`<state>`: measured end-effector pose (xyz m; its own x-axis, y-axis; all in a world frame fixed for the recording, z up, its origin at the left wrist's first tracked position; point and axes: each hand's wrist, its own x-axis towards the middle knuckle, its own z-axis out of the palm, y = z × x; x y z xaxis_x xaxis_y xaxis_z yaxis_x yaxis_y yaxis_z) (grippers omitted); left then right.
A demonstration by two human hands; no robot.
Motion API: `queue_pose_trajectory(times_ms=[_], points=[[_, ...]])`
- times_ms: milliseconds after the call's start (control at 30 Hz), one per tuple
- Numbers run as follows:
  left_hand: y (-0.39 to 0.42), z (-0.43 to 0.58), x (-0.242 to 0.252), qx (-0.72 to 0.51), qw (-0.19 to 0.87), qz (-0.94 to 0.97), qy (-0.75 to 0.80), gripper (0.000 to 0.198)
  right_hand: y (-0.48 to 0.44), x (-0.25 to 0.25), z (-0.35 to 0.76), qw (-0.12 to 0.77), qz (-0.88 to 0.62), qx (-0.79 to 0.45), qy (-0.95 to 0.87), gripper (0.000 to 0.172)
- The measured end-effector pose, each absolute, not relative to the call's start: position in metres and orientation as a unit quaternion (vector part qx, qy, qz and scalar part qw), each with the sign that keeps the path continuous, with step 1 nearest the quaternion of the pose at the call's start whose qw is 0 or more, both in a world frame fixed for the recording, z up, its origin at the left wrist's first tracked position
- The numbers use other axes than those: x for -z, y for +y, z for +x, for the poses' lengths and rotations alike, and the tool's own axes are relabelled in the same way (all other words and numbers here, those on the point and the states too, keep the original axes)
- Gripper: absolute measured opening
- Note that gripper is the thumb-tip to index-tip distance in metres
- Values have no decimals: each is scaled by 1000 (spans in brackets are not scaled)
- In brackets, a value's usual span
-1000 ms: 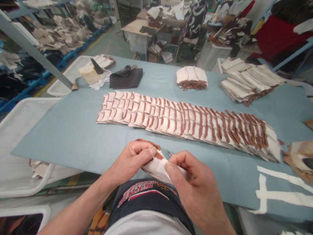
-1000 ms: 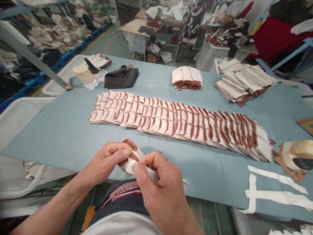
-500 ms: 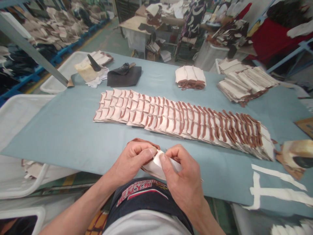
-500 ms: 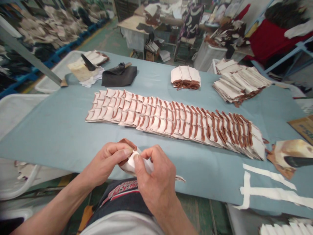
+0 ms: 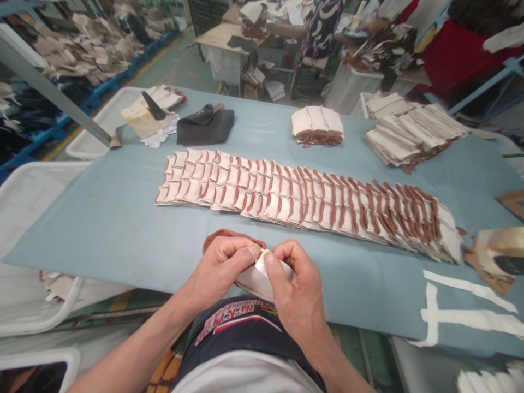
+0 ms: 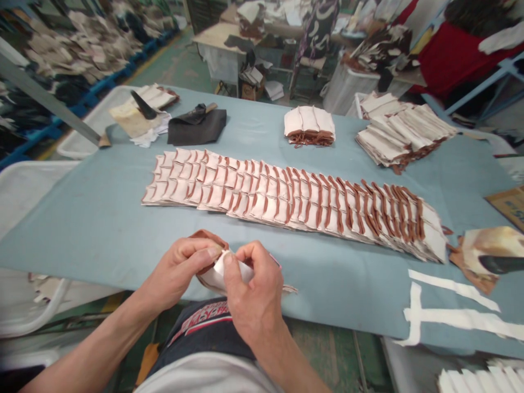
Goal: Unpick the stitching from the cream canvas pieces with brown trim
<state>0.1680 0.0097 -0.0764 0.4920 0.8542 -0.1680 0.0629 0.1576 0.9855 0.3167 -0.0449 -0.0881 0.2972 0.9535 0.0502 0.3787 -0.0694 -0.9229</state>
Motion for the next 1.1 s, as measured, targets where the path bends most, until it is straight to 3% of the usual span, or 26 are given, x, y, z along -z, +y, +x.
queue_pose_trajectory(times_ms=[467,600,800,1100], points=[[14,161,93,-303,614,594,422,40,-37,104,310,463,-681,-324,-465,30],[16,157,86,-274,638,598,401,27,-37,104,309,475,-681,-302,-469,30],[11,161,87,-265,670,556,414,29,-39,112,306,489,-671,-279,-483,28],[6,172,80,-297,596,581,469,20,-42,117,305,493,-655,-311,-481,26]])
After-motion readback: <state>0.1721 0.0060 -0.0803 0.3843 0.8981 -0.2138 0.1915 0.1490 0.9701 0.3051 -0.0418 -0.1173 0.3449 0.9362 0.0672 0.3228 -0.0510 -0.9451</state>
